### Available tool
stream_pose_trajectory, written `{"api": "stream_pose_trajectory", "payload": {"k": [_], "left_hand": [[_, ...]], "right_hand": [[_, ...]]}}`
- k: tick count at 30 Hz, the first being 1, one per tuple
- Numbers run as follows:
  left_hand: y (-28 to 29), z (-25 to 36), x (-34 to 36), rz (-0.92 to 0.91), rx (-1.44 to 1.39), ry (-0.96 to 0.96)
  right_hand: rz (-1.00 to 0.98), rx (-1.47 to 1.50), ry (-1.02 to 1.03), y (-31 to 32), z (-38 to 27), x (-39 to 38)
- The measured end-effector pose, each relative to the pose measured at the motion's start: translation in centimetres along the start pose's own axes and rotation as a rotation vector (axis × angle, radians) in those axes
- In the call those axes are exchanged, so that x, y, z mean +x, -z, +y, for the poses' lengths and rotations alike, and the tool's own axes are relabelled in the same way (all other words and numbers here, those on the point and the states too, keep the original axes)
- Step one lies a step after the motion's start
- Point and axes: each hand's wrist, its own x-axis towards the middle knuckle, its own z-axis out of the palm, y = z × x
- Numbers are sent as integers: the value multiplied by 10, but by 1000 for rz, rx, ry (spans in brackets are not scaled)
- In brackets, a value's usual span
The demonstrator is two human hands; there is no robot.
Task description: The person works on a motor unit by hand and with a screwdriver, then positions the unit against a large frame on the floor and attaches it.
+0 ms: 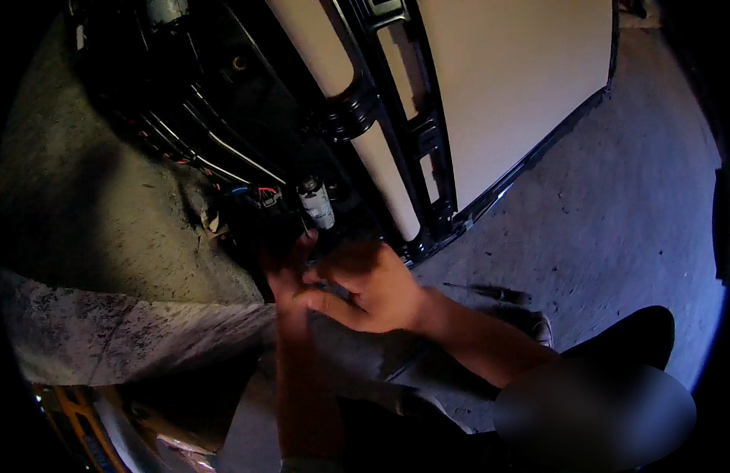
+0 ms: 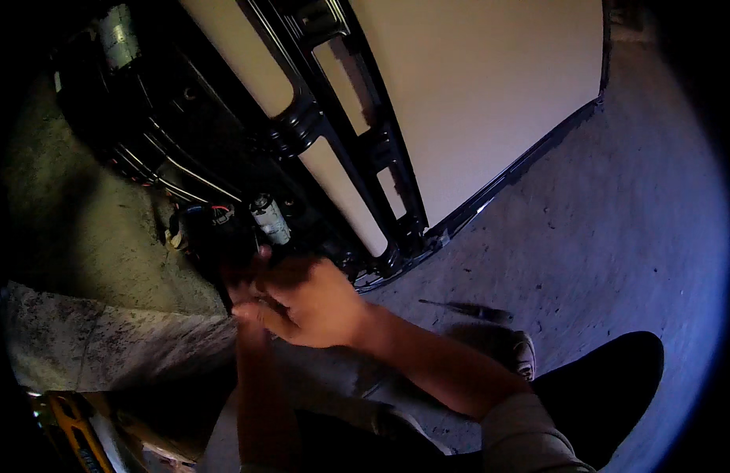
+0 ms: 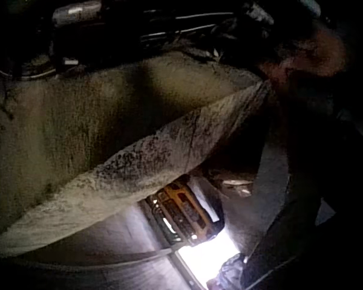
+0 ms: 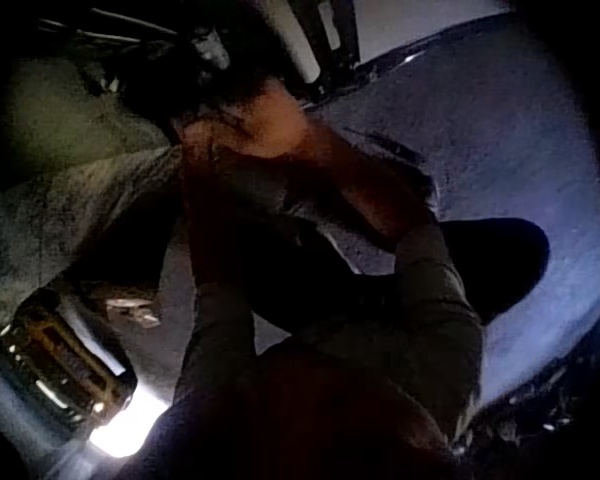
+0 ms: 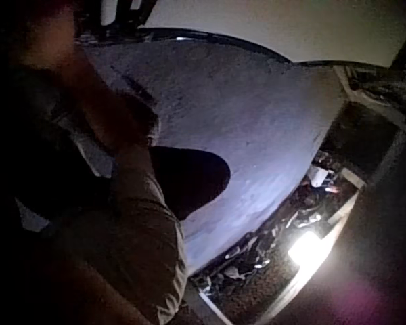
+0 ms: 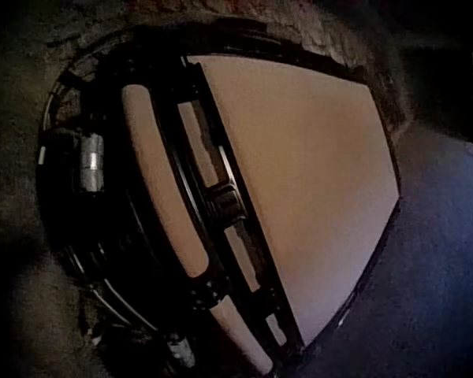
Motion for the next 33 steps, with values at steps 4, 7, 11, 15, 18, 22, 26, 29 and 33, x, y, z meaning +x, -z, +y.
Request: {"api": "stream_pose_trajectory", "payload": {"k": [4, 7, 11, 15, 18, 22, 26, 29, 33], "left_hand": [[11, -17, -11, -48, 515, -247], [-6, -14, -11, 18, 323, -138], [-10, 6, -4, 55, 90, 37], [14, -45, -10, -39, 514, -434], [-4, -7, 3, -18, 237, -329], [-23, 37, 4, 95, -309, 331], [-14, 25, 1, 65, -410, 393], [-19, 21, 0, 110, -394, 406], [-17, 22, -1, 108, -414, 436]], "right_hand": [[-133, 218, -44, 4, -2, 2], [-203, 553, -148, 15, 2, 6], [-269, 876, -264, 6, 4, 8], [-325, 806, -316, 1, 7, 1], [-379, 595, -274, 12, 12, -4], [-296, 741, -284, 4, 14, -8], [-122, 1015, -280, -13, 19, -8], [1, 741, -249, -21, 33, -18], [52, 532, -162, -14, 15, -13]]}}
